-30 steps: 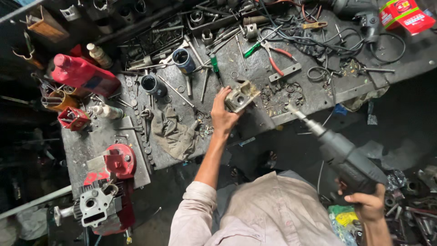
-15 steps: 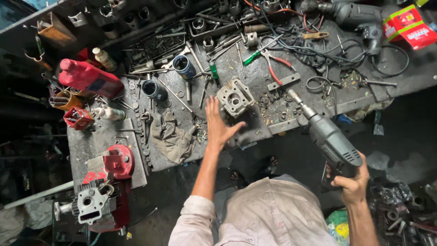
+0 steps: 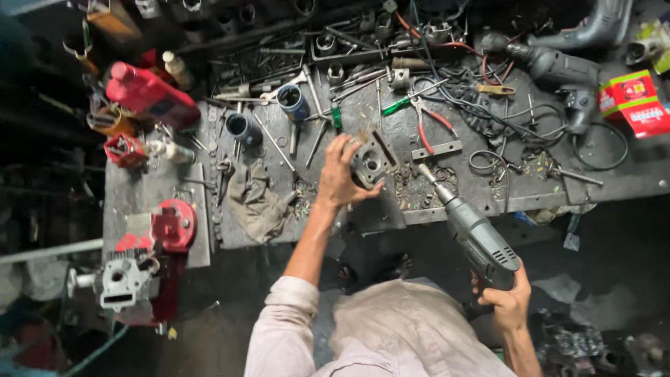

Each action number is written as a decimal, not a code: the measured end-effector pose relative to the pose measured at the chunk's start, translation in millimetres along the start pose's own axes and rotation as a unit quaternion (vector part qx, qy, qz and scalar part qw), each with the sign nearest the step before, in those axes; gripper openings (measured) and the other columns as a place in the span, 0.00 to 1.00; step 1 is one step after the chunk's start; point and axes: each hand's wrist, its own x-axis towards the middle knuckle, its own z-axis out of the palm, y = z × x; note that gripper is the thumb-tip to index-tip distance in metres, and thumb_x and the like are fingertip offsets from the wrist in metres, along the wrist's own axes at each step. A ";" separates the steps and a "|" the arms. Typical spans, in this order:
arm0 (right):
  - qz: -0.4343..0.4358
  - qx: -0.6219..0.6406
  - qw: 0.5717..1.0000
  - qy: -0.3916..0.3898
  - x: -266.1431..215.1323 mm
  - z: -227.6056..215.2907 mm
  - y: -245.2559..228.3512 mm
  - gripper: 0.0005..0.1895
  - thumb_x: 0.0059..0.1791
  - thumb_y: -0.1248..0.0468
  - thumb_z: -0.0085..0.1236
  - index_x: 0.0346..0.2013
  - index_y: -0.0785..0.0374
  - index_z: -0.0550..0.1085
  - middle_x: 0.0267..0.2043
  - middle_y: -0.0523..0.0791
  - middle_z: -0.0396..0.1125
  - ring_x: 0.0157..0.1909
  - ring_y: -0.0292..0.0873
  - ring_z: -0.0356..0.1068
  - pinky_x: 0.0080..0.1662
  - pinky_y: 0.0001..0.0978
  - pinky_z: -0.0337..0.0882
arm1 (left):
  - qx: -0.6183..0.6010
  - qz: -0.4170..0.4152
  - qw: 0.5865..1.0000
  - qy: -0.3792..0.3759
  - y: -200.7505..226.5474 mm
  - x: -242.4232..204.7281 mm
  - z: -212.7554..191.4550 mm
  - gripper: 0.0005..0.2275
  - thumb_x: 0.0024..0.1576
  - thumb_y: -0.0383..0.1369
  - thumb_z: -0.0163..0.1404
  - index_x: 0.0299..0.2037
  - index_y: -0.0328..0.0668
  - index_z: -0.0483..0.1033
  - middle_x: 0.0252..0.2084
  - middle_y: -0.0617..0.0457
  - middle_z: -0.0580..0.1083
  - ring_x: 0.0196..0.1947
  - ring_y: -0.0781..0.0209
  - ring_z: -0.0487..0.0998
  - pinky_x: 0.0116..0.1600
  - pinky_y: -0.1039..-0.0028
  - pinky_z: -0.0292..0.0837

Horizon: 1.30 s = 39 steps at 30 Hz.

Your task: The person uses a handheld rotary tool to grind and deburr a metal engine block component on a cluttered workbench. They reposition the part multiple times to access different surfaces and inspect the finished areas by hand.

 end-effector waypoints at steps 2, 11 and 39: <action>0.003 -0.017 1.000 -0.008 6.2 -7.2 -5.5 0.41 0.26 0.76 0.47 0.56 0.68 0.65 0.37 0.54 0.70 0.31 0.46 0.72 0.28 0.33 0.72 | 0.001 0.011 0.999 0.036 19.1 18.8 -27.0 0.48 0.40 0.50 0.73 0.68 0.42 0.56 0.67 0.41 0.60 0.70 0.39 0.61 0.74 0.49 0.62; -0.025 -0.081 0.996 -0.020 42.3 -0.4 -24.1 0.44 0.27 0.75 0.46 0.61 0.68 0.66 0.35 0.52 0.70 0.30 0.45 0.70 0.27 0.30 0.69 | -0.046 -0.001 0.989 0.142 93.9 90.4 -122.7 0.52 0.40 0.49 0.75 0.71 0.44 0.52 0.68 0.42 0.61 0.71 0.42 0.64 0.76 0.51 0.63; -0.040 -0.011 0.999 0.014 56.6 121.6 -17.7 0.43 0.29 0.76 0.45 0.61 0.69 0.63 0.41 0.57 0.70 0.34 0.52 0.73 0.30 0.37 0.72 | -0.626 -0.171 0.756 0.083 -29.2 51.5 -101.5 0.57 0.38 0.52 0.69 0.75 0.34 0.47 0.72 0.39 0.61 0.70 0.50 0.65 0.75 0.63 0.61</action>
